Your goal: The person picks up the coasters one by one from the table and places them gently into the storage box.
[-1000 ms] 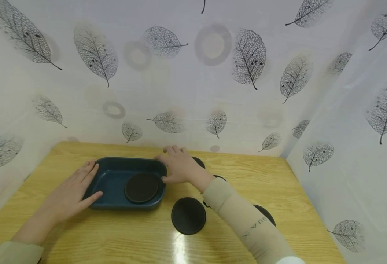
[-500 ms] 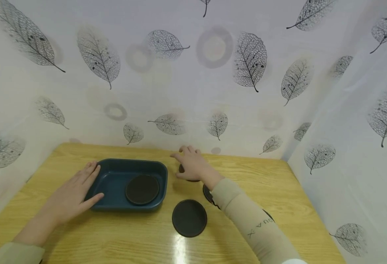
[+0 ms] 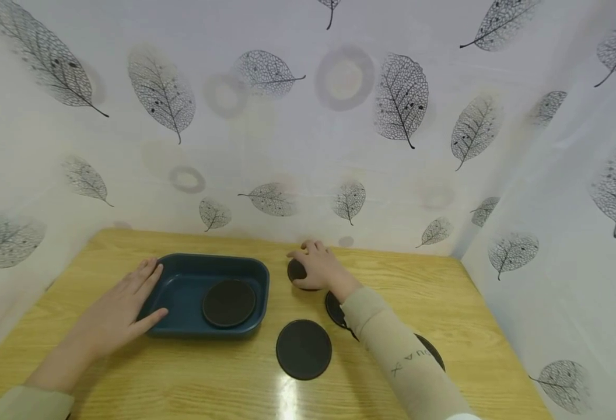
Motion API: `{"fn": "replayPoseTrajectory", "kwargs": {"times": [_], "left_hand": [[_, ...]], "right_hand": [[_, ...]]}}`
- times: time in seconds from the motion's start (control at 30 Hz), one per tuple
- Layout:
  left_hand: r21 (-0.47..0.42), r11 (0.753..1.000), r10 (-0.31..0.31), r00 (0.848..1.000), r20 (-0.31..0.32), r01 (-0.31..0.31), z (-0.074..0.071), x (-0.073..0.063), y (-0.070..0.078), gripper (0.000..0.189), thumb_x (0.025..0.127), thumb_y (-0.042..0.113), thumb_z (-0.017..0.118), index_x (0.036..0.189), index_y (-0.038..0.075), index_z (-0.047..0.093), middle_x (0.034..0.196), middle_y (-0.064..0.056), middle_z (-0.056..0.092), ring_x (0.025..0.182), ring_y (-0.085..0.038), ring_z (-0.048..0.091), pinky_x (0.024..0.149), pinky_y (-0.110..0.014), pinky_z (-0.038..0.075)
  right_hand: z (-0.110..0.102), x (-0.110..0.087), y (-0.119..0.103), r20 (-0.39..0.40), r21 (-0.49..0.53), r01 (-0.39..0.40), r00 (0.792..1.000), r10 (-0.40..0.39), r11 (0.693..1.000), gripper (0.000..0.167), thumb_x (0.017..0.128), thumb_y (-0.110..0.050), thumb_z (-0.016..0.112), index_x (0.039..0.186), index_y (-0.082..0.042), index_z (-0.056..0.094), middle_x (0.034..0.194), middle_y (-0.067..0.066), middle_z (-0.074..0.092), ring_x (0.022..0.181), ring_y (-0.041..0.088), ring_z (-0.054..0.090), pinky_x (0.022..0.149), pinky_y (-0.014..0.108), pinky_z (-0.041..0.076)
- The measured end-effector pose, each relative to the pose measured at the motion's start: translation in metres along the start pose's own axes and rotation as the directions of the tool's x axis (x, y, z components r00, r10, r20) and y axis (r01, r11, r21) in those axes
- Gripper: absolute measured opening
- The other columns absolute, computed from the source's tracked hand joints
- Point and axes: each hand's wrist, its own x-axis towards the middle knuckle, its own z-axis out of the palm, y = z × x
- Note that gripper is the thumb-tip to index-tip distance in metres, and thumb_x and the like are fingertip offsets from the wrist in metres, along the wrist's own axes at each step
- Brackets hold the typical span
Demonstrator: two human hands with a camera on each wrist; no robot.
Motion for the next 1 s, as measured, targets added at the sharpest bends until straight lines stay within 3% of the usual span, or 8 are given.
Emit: {"fn": "replayPoseTrajectory", "kwargs": {"times": [0.17, 0.37, 0.47, 0.77, 1.0], "left_hand": [[0.002, 1.0, 0.003, 1.0, -0.007, -0.003, 0.002, 0.0, 0.001, 0.094, 0.104, 0.046, 0.066, 0.168, -0.004, 0.019, 0.174, -0.03, 0.02, 0.168, -0.028, -0.002, 0.124, -0.013, -0.02], [0.004, 1.0, -0.01, 1.0, 0.004, 0.01, 0.003, 0.0, 0.002, 0.094, 0.104, 0.047, 0.065, 0.168, -0.004, 0.019, 0.175, -0.028, 0.017, 0.167, -0.024, -0.007, 0.123, -0.012, -0.02], [0.0, 1.0, -0.018, 1.0, 0.01, 0.018, 0.002, 0.0, 0.003, 0.093, 0.104, 0.047, 0.064, 0.168, -0.004, 0.019, 0.175, -0.029, 0.018, 0.168, -0.029, -0.002, 0.125, -0.013, -0.02], [-0.002, 1.0, -0.014, 1.0, 0.0, 0.014, 0.001, 0.0, 0.003, 0.094, 0.104, 0.046, 0.065, 0.168, -0.003, 0.018, 0.175, -0.028, 0.018, 0.168, -0.033, 0.005, 0.124, -0.012, -0.019], [0.0, 1.0, -0.008, 1.0, -0.008, 0.008, 0.001, 0.0, 0.002, 0.094, 0.104, 0.046, 0.065, 0.168, -0.004, 0.017, 0.174, -0.029, 0.02, 0.168, -0.03, 0.002, 0.126, -0.014, -0.018]], "right_hand": [[0.007, -0.001, 0.006, 0.02, 0.022, -0.013, 1.0, 0.013, 1.0, 0.07, 0.097, -0.046, 0.074, 0.159, -0.03, 0.048, 0.163, 0.019, 0.038, 0.151, 0.041, 0.036, 0.113, 0.064, 0.044], [0.01, -0.003, 0.007, 0.049, 0.062, -0.043, 0.998, 0.04, 0.997, 0.071, 0.096, -0.048, 0.073, 0.16, -0.032, 0.047, 0.159, 0.018, 0.041, 0.148, 0.042, 0.038, 0.114, 0.068, 0.042], [0.011, -0.003, 0.006, 0.055, 0.066, -0.051, 0.997, 0.048, 0.996, 0.071, 0.097, -0.049, 0.072, 0.161, -0.032, 0.046, 0.159, 0.018, 0.042, 0.147, 0.043, 0.04, 0.114, 0.067, 0.042], [0.013, 0.001, 0.005, 0.038, 0.048, -0.05, 0.998, 0.048, 0.998, 0.072, 0.094, -0.05, 0.074, 0.159, -0.032, 0.049, 0.156, 0.017, 0.046, 0.143, 0.042, 0.044, 0.113, 0.063, 0.044], [0.014, 0.003, 0.006, 0.023, 0.055, -0.057, 0.998, 0.056, 0.997, 0.072, 0.092, -0.051, 0.076, 0.156, -0.032, 0.052, 0.153, 0.017, 0.047, 0.141, 0.041, 0.045, 0.109, 0.062, 0.045]]}}
